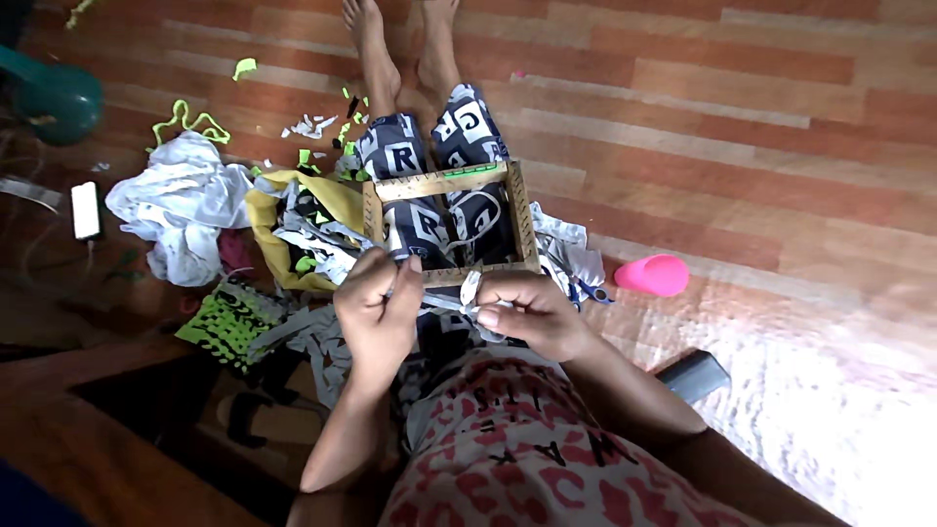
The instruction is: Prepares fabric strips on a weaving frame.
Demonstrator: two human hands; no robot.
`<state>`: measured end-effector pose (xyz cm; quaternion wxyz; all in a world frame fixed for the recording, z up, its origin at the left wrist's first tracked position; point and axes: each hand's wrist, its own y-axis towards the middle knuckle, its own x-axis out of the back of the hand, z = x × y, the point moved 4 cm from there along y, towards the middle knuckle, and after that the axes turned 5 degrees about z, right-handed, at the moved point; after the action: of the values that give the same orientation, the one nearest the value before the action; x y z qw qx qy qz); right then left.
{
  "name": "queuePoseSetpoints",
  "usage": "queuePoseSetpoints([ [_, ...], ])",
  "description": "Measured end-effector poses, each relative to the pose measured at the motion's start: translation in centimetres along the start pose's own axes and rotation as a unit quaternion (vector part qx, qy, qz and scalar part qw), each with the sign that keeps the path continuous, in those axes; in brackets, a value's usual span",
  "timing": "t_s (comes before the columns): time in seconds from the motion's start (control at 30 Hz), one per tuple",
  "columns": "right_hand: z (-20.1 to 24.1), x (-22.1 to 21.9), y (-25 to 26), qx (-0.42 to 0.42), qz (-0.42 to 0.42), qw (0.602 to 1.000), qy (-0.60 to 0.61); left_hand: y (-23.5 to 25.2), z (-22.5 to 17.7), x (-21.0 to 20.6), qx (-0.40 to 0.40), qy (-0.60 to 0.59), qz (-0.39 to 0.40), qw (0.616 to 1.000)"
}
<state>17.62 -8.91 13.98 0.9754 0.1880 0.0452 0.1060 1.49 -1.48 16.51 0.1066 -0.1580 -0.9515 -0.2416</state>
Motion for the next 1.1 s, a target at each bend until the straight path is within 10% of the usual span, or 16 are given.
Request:
queuePoseSetpoints([
  [0.33, -1.0, 0.8, -0.1, -0.099, -0.009, 0.984, -0.149, -1.2, 2.5, -0.9, 0.051, -0.046, 0.271, 0.960],
  [0.73, -1.9, -0.6, -0.3, -0.140, -0.063, 0.975, -0.161, -1.1, 2.2, -1.4, 0.086, -0.080, 0.221, 0.968],
  [1.1, -0.3, 1.3, 0.4, -0.126, -0.001, 0.944, -0.306, 0.4, 1.2, -0.6, 0.039, 0.136, 0.327, 0.934],
])
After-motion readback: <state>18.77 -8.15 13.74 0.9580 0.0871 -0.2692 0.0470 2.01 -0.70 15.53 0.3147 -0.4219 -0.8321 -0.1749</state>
